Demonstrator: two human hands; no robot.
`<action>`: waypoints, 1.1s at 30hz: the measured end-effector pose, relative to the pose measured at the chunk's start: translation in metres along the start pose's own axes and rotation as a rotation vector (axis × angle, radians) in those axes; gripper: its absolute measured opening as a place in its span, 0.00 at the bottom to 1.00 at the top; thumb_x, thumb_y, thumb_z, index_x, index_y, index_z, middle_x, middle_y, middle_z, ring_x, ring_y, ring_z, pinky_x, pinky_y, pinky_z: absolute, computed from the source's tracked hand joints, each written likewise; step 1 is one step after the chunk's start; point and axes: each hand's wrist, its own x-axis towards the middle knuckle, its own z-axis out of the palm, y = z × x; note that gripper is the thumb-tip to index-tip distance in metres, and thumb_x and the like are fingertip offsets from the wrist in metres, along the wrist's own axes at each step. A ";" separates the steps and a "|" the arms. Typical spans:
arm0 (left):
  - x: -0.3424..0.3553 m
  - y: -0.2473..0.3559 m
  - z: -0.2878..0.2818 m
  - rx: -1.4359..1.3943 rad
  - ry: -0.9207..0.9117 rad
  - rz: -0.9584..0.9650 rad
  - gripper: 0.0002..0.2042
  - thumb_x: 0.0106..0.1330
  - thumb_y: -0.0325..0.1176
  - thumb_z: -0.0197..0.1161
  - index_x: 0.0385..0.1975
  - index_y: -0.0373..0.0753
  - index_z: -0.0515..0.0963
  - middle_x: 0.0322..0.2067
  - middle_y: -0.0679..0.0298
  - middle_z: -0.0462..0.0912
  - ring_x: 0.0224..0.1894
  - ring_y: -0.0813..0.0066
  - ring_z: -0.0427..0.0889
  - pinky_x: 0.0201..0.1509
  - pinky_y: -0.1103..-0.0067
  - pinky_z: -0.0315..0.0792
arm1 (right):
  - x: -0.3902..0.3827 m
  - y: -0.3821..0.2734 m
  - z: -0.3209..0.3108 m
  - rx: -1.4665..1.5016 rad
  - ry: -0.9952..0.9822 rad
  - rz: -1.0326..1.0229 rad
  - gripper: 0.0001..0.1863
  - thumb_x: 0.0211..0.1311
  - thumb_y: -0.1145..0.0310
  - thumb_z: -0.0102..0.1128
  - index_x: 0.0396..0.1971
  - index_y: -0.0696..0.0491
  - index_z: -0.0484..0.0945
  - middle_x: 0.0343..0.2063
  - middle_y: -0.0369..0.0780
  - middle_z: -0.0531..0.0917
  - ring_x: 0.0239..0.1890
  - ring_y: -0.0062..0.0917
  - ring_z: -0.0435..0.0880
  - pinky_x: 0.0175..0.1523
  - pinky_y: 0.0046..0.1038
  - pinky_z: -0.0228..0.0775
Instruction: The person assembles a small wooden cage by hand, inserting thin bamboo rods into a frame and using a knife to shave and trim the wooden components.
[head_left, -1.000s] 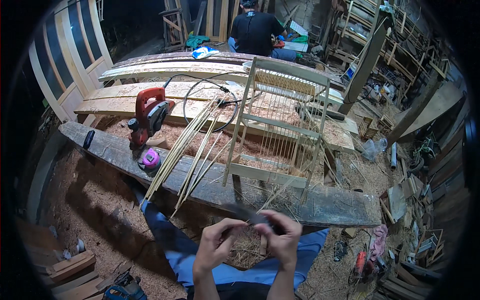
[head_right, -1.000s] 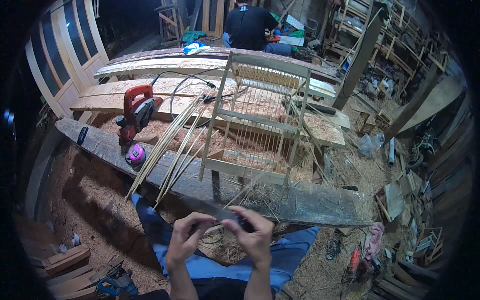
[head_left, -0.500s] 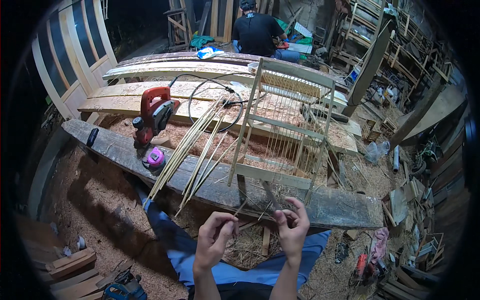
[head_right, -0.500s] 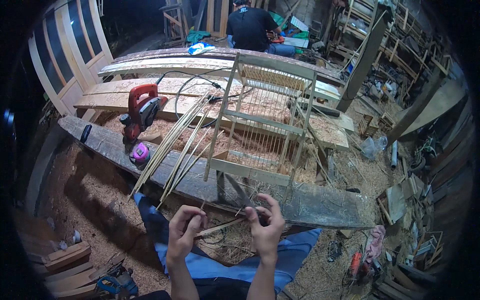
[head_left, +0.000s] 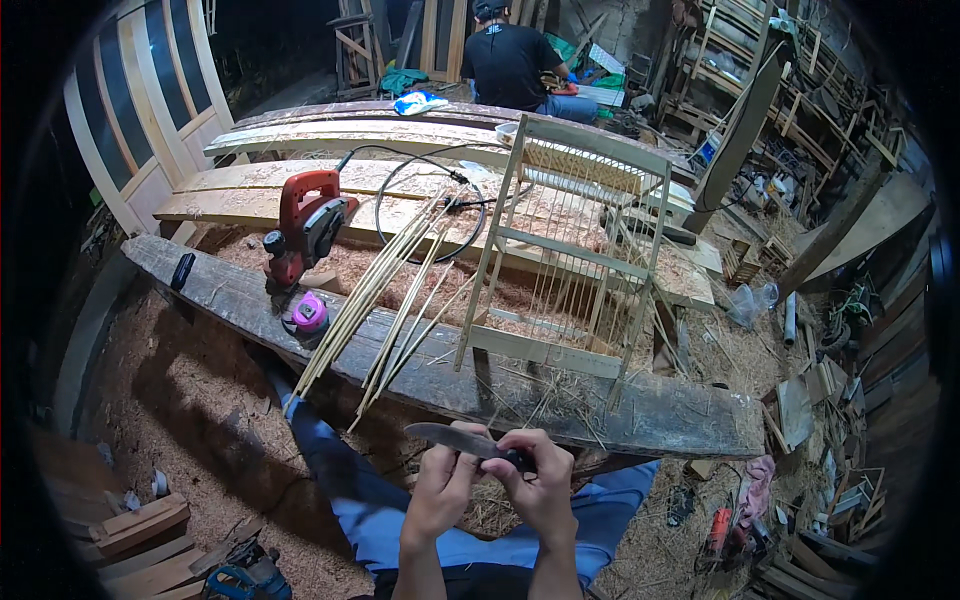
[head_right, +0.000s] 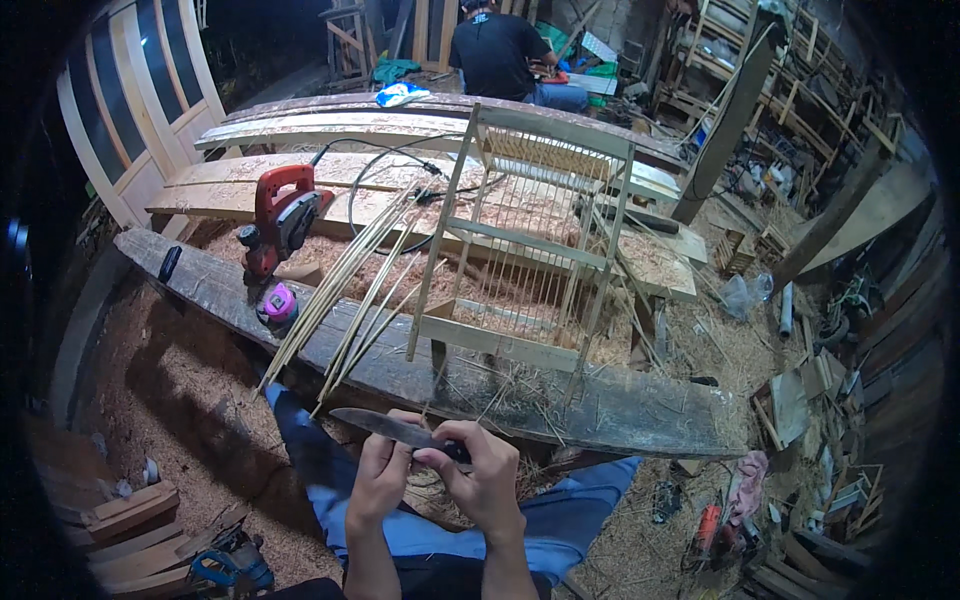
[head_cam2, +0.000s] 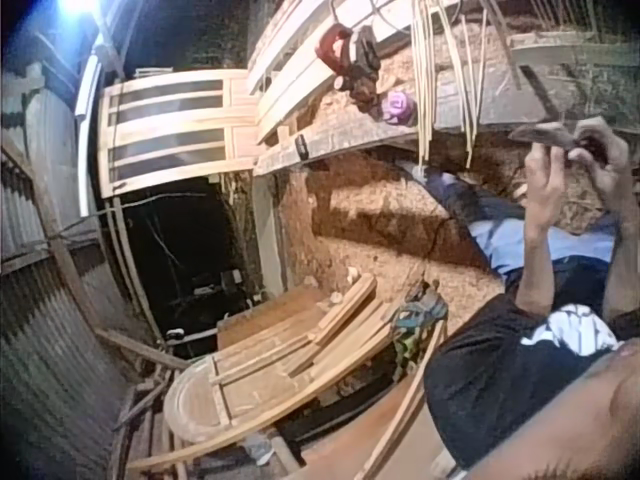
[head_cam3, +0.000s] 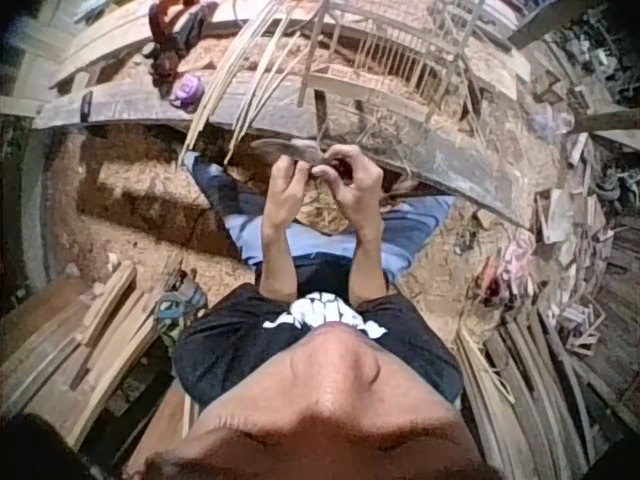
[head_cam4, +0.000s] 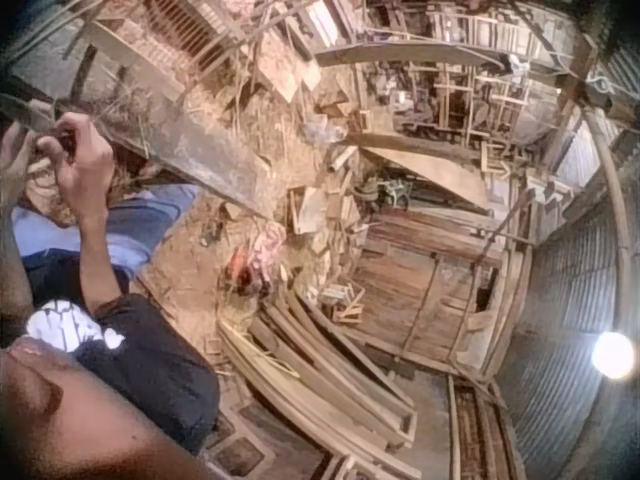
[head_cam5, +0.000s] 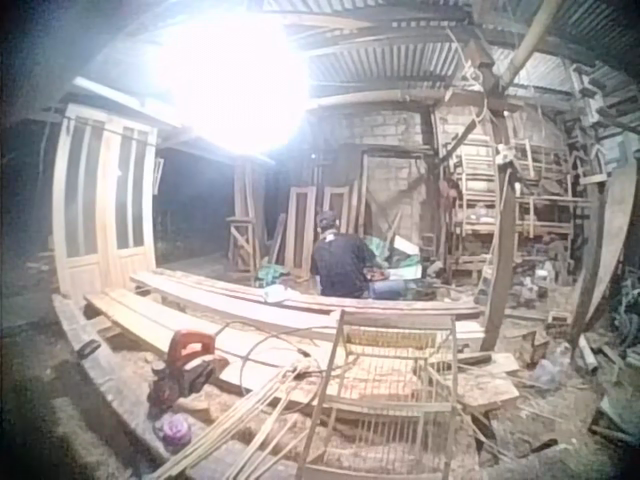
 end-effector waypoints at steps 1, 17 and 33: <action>0.000 -0.005 -0.002 0.025 -0.037 -0.015 0.09 0.76 0.29 0.50 0.47 0.31 0.74 0.31 0.66 0.76 0.32 0.84 0.73 0.35 0.83 0.69 | 0.002 0.001 0.002 -0.077 0.014 -0.083 0.18 0.54 0.60 0.74 0.37 0.54 0.78 0.26 0.40 0.83 0.26 0.30 0.83 0.33 0.27 0.73; -0.003 -0.002 -0.002 0.109 -0.227 -0.038 0.09 0.75 0.25 0.49 0.49 0.32 0.74 0.35 0.70 0.73 0.31 0.89 0.66 0.34 0.85 0.62 | 0.002 0.018 -0.012 -0.098 0.051 -0.271 0.16 0.46 0.69 0.77 0.33 0.50 0.77 0.30 0.37 0.84 0.31 0.33 0.80 0.38 0.32 0.67; -0.009 0.022 -0.036 -0.129 0.033 -0.073 0.08 0.78 0.33 0.49 0.41 0.37 0.74 0.23 0.78 0.63 0.22 0.93 0.56 0.22 0.89 0.51 | -0.008 0.064 -0.084 -0.161 0.576 0.043 0.12 0.63 0.64 0.69 0.32 0.52 0.73 0.29 0.39 0.78 0.32 0.25 0.78 0.37 0.25 0.68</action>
